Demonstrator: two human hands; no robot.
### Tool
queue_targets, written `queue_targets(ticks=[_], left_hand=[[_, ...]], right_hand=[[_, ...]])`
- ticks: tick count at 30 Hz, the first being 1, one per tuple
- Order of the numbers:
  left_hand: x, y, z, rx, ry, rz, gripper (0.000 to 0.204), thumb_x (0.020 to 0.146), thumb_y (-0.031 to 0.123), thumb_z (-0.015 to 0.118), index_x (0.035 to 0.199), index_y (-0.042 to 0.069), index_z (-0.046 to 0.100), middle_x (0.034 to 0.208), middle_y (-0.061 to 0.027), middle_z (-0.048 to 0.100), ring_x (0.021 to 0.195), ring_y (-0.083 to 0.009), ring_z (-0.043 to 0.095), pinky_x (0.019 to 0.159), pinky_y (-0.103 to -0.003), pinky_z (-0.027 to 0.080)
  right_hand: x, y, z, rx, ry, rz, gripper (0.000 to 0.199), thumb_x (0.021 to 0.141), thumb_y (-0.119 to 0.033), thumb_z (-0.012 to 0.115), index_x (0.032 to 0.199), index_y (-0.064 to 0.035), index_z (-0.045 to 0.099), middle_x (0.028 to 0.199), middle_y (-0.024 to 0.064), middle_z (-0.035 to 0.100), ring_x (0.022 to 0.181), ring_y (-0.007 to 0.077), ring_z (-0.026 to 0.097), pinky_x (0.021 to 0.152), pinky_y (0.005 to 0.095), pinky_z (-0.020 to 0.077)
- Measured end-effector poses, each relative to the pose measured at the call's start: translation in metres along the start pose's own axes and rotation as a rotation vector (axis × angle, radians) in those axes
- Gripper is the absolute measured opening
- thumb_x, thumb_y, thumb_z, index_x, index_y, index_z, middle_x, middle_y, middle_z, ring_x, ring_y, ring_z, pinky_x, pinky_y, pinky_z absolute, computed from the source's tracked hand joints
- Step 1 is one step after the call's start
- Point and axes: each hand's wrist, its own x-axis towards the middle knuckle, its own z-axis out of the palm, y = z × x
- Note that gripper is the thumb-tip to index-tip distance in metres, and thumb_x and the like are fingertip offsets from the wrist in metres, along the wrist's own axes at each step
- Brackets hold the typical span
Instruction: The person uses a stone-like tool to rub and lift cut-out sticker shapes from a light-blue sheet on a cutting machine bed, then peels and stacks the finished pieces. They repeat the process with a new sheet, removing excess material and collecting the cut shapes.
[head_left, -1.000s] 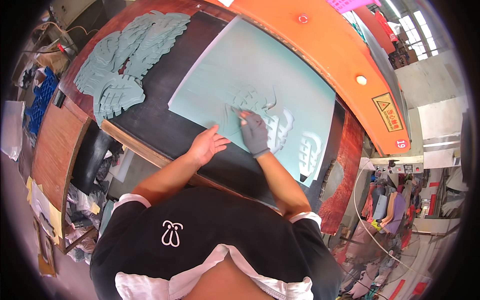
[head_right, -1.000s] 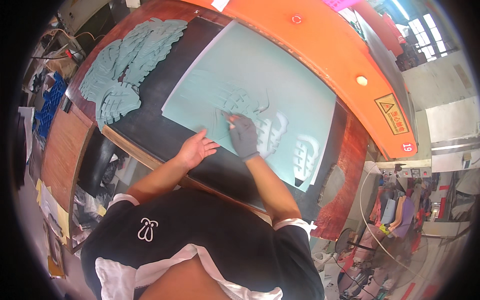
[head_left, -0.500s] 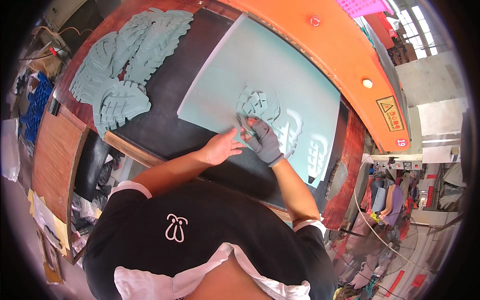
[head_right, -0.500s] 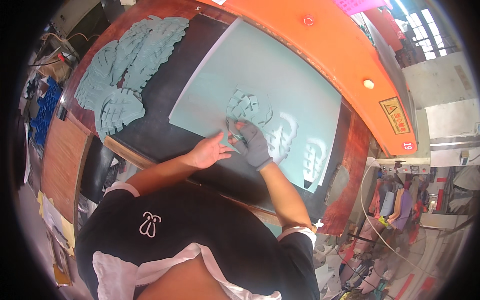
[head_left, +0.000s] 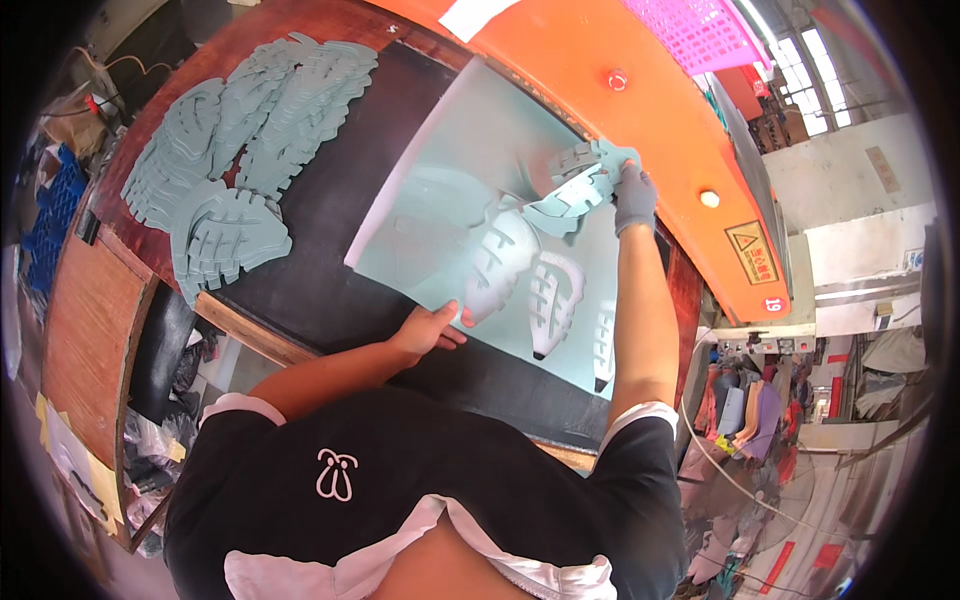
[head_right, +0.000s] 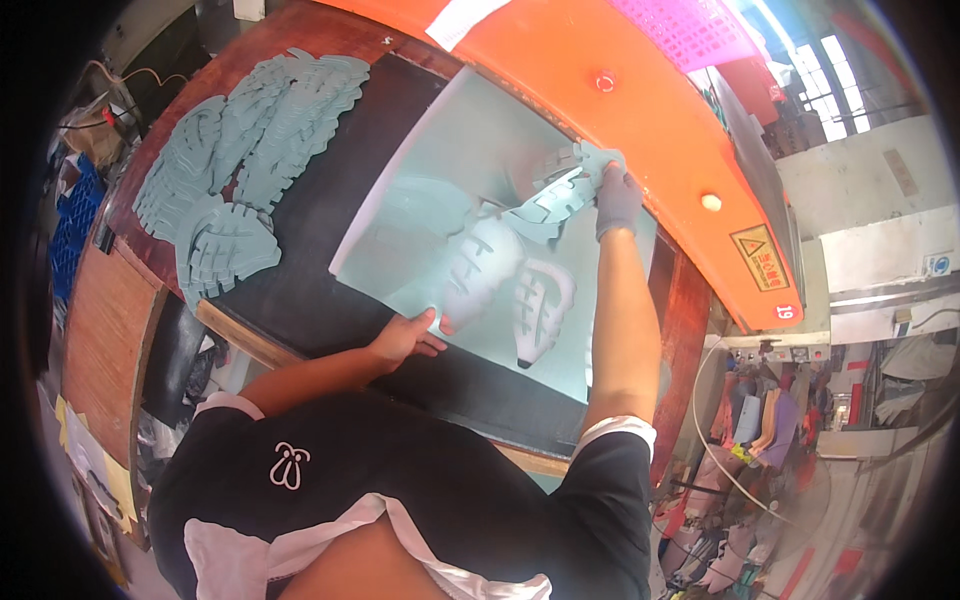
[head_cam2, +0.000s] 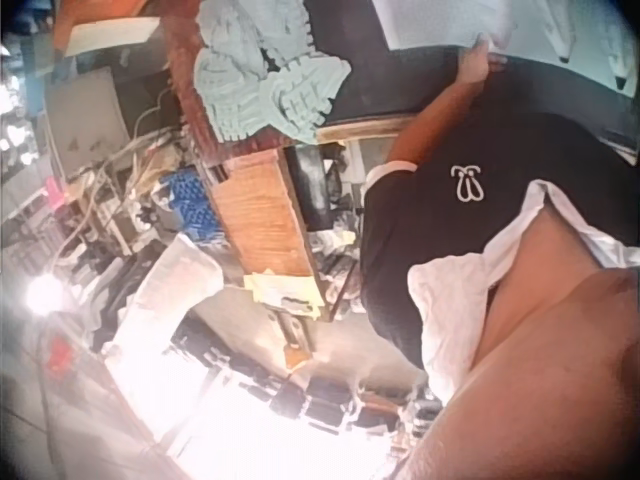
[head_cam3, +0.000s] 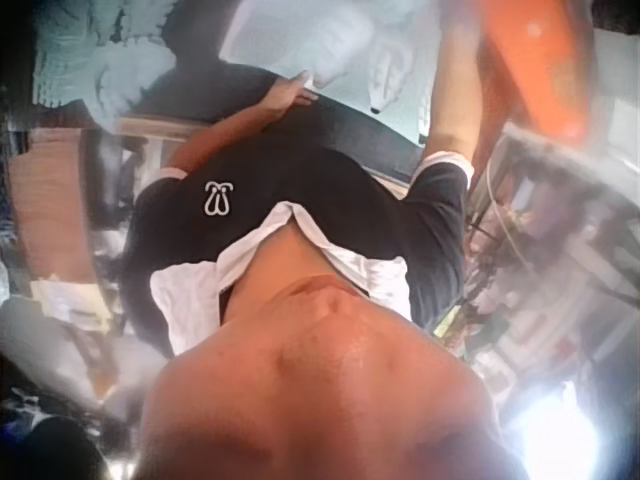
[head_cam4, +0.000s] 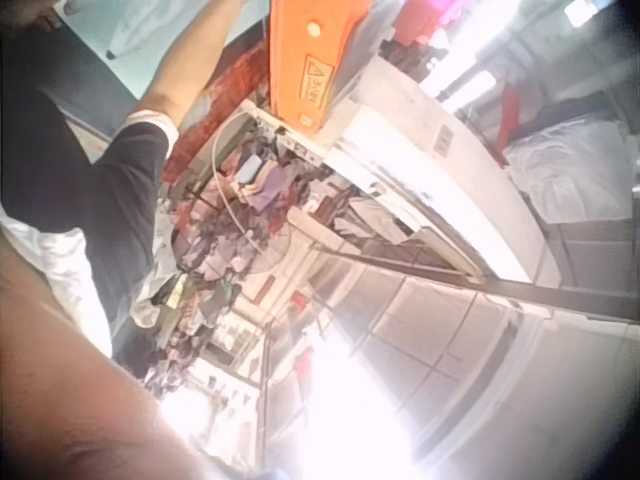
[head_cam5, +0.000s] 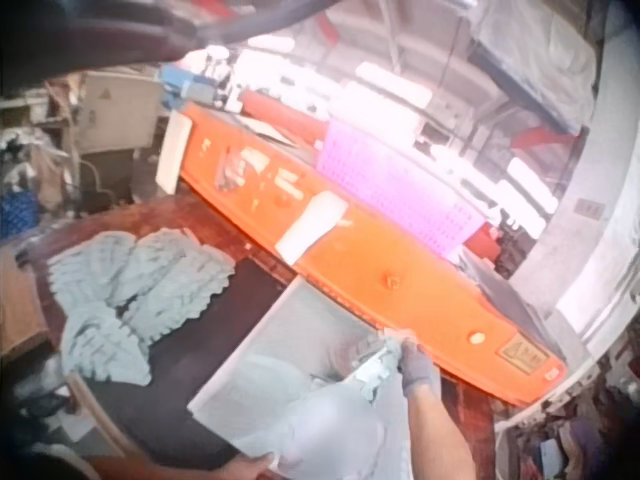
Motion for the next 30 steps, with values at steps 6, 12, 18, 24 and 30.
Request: queue_targets(ticks=[6, 12, 18, 24, 30], left_hand=[[-0.002, -0.002, 0.006, 0.110, -0.020, 0.004, 0.037, 0.098, 0.034, 0.036, 0.118, 0.006, 0.051, 0.109, -0.0088, 0.060, 0.085, -0.0190, 0.060, 0.074, -0.032, 0.049], [-0.008, -0.010, -0.001, 0.069, -0.052, -0.038, 0.039, 0.098, 0.036, 0.039, 0.118, 0.005, 0.051, 0.111, -0.0105, 0.059, 0.084, -0.0197, 0.060, 0.075, -0.032, 0.049], [-0.023, -0.003, -0.011, -0.033, -0.161, -0.184, 0.043, 0.097, 0.037, 0.043, 0.119, 0.000, 0.048, 0.114, -0.0168, 0.057, 0.087, -0.0211, 0.060, 0.076, -0.034, 0.050], [-0.058, 0.014, -0.039, -0.236, 0.328, 0.055, 0.031, 0.094, 0.030, 0.050, 0.110, 0.003, 0.050, 0.108, -0.0106, 0.058, 0.089, -0.0189, 0.060, 0.076, -0.033, 0.048], [-0.048, 0.016, -0.052, -0.424, 0.264, 0.185, 0.025, 0.095, 0.026, 0.050, 0.112, 0.008, 0.051, 0.106, -0.0046, 0.061, 0.094, -0.0167, 0.060, 0.079, -0.031, 0.046]], right_hand=[[0.055, -0.004, 0.026, -0.164, -0.023, -0.055, 0.030, 0.084, -0.028, 0.055, 0.073, -0.0009, 0.060, 0.063, 0.0038, 0.054, 0.056, 0.0110, 0.050, 0.050, 0.0269, 0.0383], [0.088, 0.003, 0.017, -0.252, 0.194, -0.021, 0.026, 0.086, -0.027, 0.052, 0.076, -0.0032, 0.059, 0.070, 0.0054, 0.056, 0.067, 0.0129, 0.053, 0.060, 0.0295, 0.0435], [0.033, -0.053, -0.007, 0.055, 0.039, -0.196, 0.026, 0.088, -0.029, 0.052, 0.079, -0.0039, 0.054, 0.071, 0.0014, 0.051, 0.066, 0.0118, 0.050, 0.059, 0.0278, 0.0422], [-0.037, -0.059, 0.019, -0.164, -0.027, -0.472, 0.027, 0.091, -0.029, 0.051, 0.088, -0.0033, 0.059, 0.075, 0.0026, 0.059, 0.066, 0.0128, 0.054, 0.060, 0.0291, 0.0442], [-0.209, 0.045, 0.105, -0.406, -0.792, -0.800, 0.029, 0.087, -0.025, 0.054, 0.106, -0.0038, 0.058, 0.099, 0.0149, 0.059, 0.091, 0.0327, 0.058, 0.076, 0.0402, 0.0484]])
